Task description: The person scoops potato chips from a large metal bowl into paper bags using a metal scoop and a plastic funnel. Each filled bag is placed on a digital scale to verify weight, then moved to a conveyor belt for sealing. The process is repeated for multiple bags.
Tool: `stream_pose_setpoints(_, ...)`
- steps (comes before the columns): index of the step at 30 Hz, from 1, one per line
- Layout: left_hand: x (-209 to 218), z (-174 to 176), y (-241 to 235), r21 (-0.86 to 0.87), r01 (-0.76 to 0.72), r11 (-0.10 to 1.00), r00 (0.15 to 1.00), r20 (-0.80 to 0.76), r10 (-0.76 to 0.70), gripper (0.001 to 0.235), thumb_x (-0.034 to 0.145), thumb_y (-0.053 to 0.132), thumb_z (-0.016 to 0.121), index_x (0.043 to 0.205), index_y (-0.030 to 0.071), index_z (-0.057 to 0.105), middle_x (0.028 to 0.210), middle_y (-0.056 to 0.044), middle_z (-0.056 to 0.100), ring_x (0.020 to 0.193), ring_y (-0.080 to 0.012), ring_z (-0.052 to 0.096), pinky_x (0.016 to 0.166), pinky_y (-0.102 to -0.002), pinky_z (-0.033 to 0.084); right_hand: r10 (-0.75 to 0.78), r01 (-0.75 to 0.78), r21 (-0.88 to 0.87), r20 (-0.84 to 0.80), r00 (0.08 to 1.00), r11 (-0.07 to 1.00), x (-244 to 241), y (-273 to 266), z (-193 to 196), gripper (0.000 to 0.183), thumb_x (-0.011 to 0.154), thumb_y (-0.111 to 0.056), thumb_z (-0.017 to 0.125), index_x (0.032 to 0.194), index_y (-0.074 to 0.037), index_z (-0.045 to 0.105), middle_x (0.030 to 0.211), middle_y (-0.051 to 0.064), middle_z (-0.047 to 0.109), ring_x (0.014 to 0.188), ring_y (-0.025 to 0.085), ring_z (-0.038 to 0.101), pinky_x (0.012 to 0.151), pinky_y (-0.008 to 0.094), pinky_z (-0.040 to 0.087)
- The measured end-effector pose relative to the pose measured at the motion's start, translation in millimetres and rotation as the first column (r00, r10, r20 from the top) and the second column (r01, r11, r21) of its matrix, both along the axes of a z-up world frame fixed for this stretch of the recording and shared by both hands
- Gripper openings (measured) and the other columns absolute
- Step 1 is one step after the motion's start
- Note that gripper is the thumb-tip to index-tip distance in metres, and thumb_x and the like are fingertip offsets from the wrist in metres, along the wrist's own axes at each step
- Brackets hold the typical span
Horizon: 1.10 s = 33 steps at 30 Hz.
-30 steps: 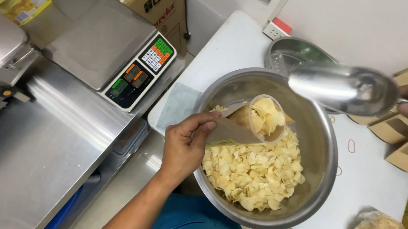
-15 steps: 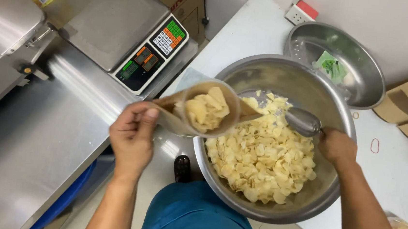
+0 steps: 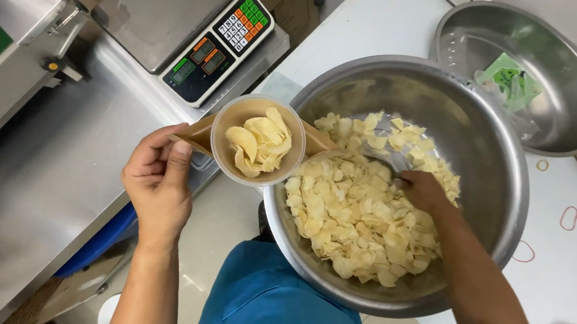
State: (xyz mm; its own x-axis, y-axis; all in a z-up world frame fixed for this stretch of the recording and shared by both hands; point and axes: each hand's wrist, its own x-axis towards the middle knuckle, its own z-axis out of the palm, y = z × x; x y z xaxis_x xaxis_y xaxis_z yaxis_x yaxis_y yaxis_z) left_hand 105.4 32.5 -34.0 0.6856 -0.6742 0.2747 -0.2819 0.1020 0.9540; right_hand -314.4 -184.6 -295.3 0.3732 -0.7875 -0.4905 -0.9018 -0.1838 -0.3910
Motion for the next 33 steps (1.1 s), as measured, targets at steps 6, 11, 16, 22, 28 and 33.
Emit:
stream_pose_setpoints(6,-9.6,7.5,-5.4,0.008,-0.009,1.0,0.999,0.033,0.008,0.006,0.105,-0.001,0.066,0.109,-0.002,0.07,0.073,-0.005,0.062,0.076,-0.0083,0.052,0.078,-0.027,0.051,-0.001,-0.028,0.087,0.32,0.947,0.996,11.7,4.2,8.3,0.036,0.087,-0.018,0.069,0.121,-0.008,0.076,0.107,0.03,0.075,0.11,0.051,0.067,0.099,0.059,0.051)
stream_pose_setpoints(11,-5.4,4.8,-12.9,-0.003,0.057,0.998,0.997,0.051,-0.057,0.008,0.104,-0.003,0.066,0.109,-0.003,0.071,0.08,-0.011,0.068,0.081,-0.0107,0.057,0.084,-0.03,0.053,-0.236,0.19,0.172,0.311,0.921,0.967,-12.3,20.4,137.2,0.03,0.092,-0.016,0.07,0.119,-0.004,0.079,0.109,0.032,0.076,0.111,0.049,0.068,0.096,0.059,0.051)
stream_pose_setpoints(16,-10.3,23.1,-28.7,-0.007,0.228,0.974,0.974,0.001,-0.228,0.01,0.104,0.006,0.061,0.107,0.0,0.068,0.113,-0.016,0.075,0.106,-0.0235,0.074,0.096,-0.033,0.062,-0.347,0.336,0.205,0.019,0.938,0.919,-63.2,24.3,210.7,0.04,0.092,-0.027,0.068,0.127,-0.009,0.076,0.131,0.009,0.074,0.119,0.025,0.066,0.106,0.041,0.047)
stream_pose_setpoints(22,-10.9,33.0,-42.6,0.05,0.333,0.941,0.939,0.072,-0.336,0.014,0.101,0.01,0.061,0.107,0.007,0.074,0.113,-0.009,0.078,0.107,-0.0207,0.076,0.096,-0.032,0.061,-0.184,0.23,-0.139,0.285,0.941,0.963,-134.4,4.4,265.4,0.037,0.093,-0.02,0.062,0.121,-0.004,0.08,0.086,0.017,0.083,0.086,0.024,0.075,0.081,0.036,0.056)
stream_pose_setpoints(28,-22.8,26.4,-53.0,0.068,0.412,0.908,0.905,0.087,-0.417,0.015,0.1,0.013,0.064,0.109,0.011,0.075,0.112,-0.004,0.079,0.101,-0.0173,0.078,0.086,-0.03,0.066,0.135,-0.049,-0.387,0.198,0.971,0.921,19.5,30.0,387.8,0.03,0.088,-0.021,0.066,0.112,-0.011,0.08,0.105,0.007,0.082,0.098,0.022,0.076,0.09,0.033,0.054)
stream_pose_setpoints(33,-28.7,21.5,-60.0,0.038,0.386,0.922,0.92,0.061,-0.388,0.015,0.099,0.01,0.064,0.109,0.01,0.075,0.112,-0.005,0.079,0.107,-0.0178,0.077,0.095,-0.032,0.064,0.141,-0.09,-0.4,0.1,0.985,0.912,22.9,27.2,385.8,0.027,0.086,-0.024,0.071,0.111,-0.02,0.083,0.101,0.0,0.085,0.088,0.015,0.077,0.081,0.028,0.056)
